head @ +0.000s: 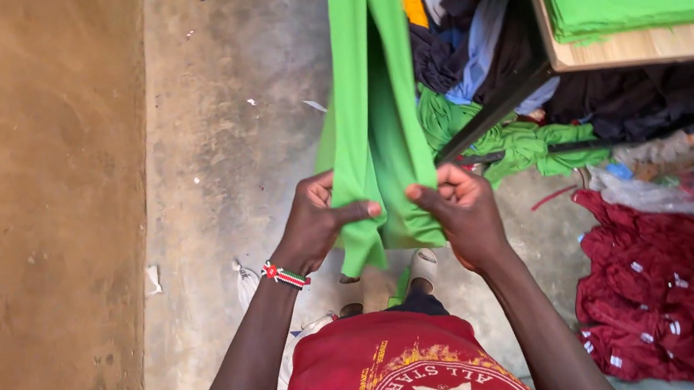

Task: Cutting and folding green fabric on a work table

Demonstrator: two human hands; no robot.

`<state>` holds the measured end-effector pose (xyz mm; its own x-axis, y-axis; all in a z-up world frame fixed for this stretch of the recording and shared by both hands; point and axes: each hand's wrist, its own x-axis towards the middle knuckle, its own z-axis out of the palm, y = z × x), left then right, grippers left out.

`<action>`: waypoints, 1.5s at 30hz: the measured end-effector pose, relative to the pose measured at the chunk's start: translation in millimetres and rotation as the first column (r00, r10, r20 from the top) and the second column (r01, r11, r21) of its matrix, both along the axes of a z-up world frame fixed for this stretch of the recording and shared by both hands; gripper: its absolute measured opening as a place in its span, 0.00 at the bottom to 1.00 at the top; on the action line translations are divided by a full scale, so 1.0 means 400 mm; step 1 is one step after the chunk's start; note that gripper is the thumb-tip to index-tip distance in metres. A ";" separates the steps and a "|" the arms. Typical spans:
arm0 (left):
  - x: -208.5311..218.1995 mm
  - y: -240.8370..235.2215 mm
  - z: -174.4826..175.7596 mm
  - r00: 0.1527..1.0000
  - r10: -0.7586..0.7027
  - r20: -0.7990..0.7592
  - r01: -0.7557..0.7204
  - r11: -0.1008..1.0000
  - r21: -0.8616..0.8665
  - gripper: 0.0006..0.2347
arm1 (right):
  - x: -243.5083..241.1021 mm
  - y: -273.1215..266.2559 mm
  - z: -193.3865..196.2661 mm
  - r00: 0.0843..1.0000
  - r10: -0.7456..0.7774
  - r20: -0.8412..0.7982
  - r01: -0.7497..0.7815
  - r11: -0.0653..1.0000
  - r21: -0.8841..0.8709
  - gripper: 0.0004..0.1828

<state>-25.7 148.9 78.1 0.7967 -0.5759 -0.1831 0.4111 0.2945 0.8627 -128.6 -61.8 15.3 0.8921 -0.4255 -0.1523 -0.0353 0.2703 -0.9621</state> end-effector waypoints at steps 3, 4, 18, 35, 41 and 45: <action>-0.005 0.021 0.023 0.998 0.001 0.055 -0.004 0.999 0.048 0.14 | 0.004 0.008 0.075 0.999 -0.051 0.014 0.052 0.996 -0.069 0.10; 0.000 0.031 0.025 0.998 0.017 0.054 -0.019 0.999 0.050 0.14 | 0.002 0.022 0.116 0.999 -0.035 0.013 0.036 0.997 -0.067 0.10; -0.011 -0.027 -0.125 0.998 -0.008 0.069 0.011 0.999 -0.045 0.12 | 0.005 -0.045 0.256 0.986 -0.159 0.049 0.156 0.780 -0.607 0.09; -0.071 -0.063 -0.085 0.999 -0.042 -0.020 0.039 0.990 -0.137 0.07 | -0.033 0.121 0.214 0.983 -0.109 -0.145 0.131 0.979 0.156 0.10; -0.105 -0.071 -0.023 0.992 0.077 -0.101 -0.094 0.981 -0.170 0.07 | -0.049 0.108 0.209 0.998 -0.033 -0.055 0.031 0.999 -0.037 0.08; -0.093 -0.083 -0.115 0.978 0.180 -0.105 -0.194 0.970 -0.148 0.07 | -0.066 0.087 0.157 0.999 -0.032 -0.043 0.028 0.995 -0.092 0.10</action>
<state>-63.0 115.7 32.3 0.8771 -0.4457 -0.1789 0.4103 0.5016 0.7616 -154.9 -27.0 78.2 0.8719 -0.4658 -0.1510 -0.0721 0.1828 -0.9805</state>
